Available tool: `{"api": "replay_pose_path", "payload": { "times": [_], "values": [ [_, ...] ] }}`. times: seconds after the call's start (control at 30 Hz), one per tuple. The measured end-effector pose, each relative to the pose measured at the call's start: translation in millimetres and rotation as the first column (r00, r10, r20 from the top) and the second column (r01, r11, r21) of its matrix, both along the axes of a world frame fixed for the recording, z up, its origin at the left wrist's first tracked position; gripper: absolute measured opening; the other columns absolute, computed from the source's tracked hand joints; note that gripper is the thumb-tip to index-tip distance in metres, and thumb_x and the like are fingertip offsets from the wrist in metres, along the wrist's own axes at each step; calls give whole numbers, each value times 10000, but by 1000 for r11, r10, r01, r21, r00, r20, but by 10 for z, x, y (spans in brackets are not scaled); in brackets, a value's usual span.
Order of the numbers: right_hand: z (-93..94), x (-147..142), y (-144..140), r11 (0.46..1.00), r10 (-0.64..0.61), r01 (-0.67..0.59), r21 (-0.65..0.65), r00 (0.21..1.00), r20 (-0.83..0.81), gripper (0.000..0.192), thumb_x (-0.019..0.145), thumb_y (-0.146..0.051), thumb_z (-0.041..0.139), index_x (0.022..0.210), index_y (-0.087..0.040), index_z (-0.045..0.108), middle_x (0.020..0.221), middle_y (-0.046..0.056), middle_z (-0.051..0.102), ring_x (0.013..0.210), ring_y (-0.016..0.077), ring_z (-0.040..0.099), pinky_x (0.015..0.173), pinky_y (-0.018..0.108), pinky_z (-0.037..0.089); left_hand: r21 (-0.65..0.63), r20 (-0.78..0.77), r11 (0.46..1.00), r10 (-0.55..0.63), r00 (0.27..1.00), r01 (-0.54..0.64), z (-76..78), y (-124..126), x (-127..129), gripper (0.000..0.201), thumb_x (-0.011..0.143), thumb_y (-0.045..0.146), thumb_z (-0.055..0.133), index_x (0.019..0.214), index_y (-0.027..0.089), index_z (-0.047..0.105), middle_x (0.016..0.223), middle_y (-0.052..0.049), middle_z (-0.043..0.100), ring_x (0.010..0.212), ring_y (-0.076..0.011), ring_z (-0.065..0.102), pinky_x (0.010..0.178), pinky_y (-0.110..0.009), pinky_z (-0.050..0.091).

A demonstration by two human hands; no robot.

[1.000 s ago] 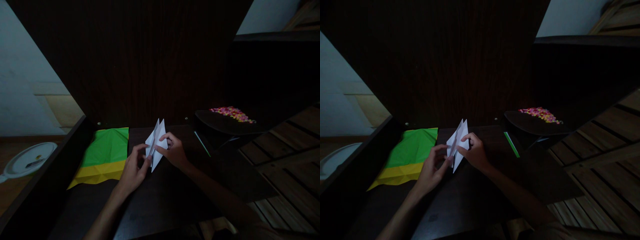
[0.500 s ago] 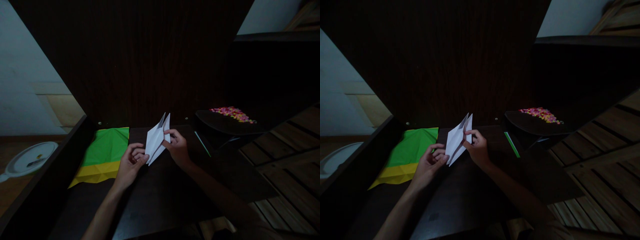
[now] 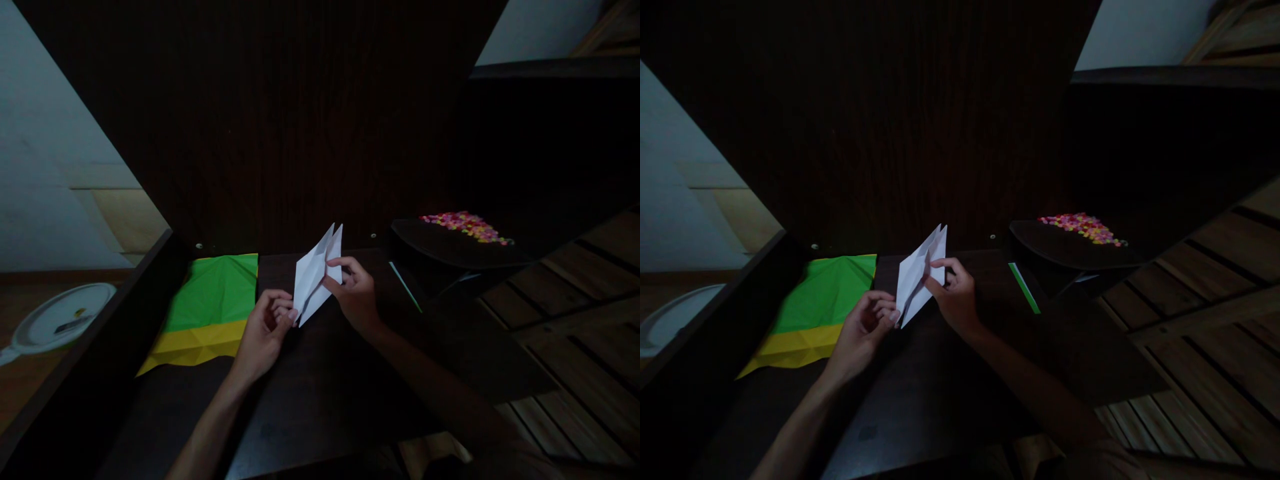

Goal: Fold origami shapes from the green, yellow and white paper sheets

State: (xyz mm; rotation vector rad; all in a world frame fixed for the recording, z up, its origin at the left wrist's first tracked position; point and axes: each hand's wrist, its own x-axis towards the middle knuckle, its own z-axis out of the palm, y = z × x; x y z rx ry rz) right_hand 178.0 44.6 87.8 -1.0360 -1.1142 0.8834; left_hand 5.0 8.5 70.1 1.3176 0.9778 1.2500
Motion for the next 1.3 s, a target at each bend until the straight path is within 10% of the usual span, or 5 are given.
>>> {"api": "replay_pose_path", "payload": {
  "times": [0.57,0.93,1.3],
  "values": [
    [44,25,-181,970,169,-232,75,861,480,208,807,-177,637,1006,-227,672,1003,48,629,757,152,603,584,242,504,223,-176,957,225,958,-184,25,67,55,314,864,295,677,1122,225,512,1008,-35,629,917,-184,629,803,-317,493],
    [-71,-23,-96,954,289,-298,30,942,172,244,831,-244,664,1060,-229,583,851,17,646,778,163,645,624,257,510,194,-89,945,285,954,-264,63,63,0,125,883,289,613,976,207,620,914,-22,643,817,-166,606,692,-259,465],
    [-49,4,-117,938,329,-339,69,937,117,205,859,-302,644,1037,-209,602,864,27,623,637,139,621,481,254,534,-11,158,987,159,975,-159,21,98,116,487,669,248,838,1040,205,526,835,-22,723,784,-173,704,693,-265,556]
  ]
}}
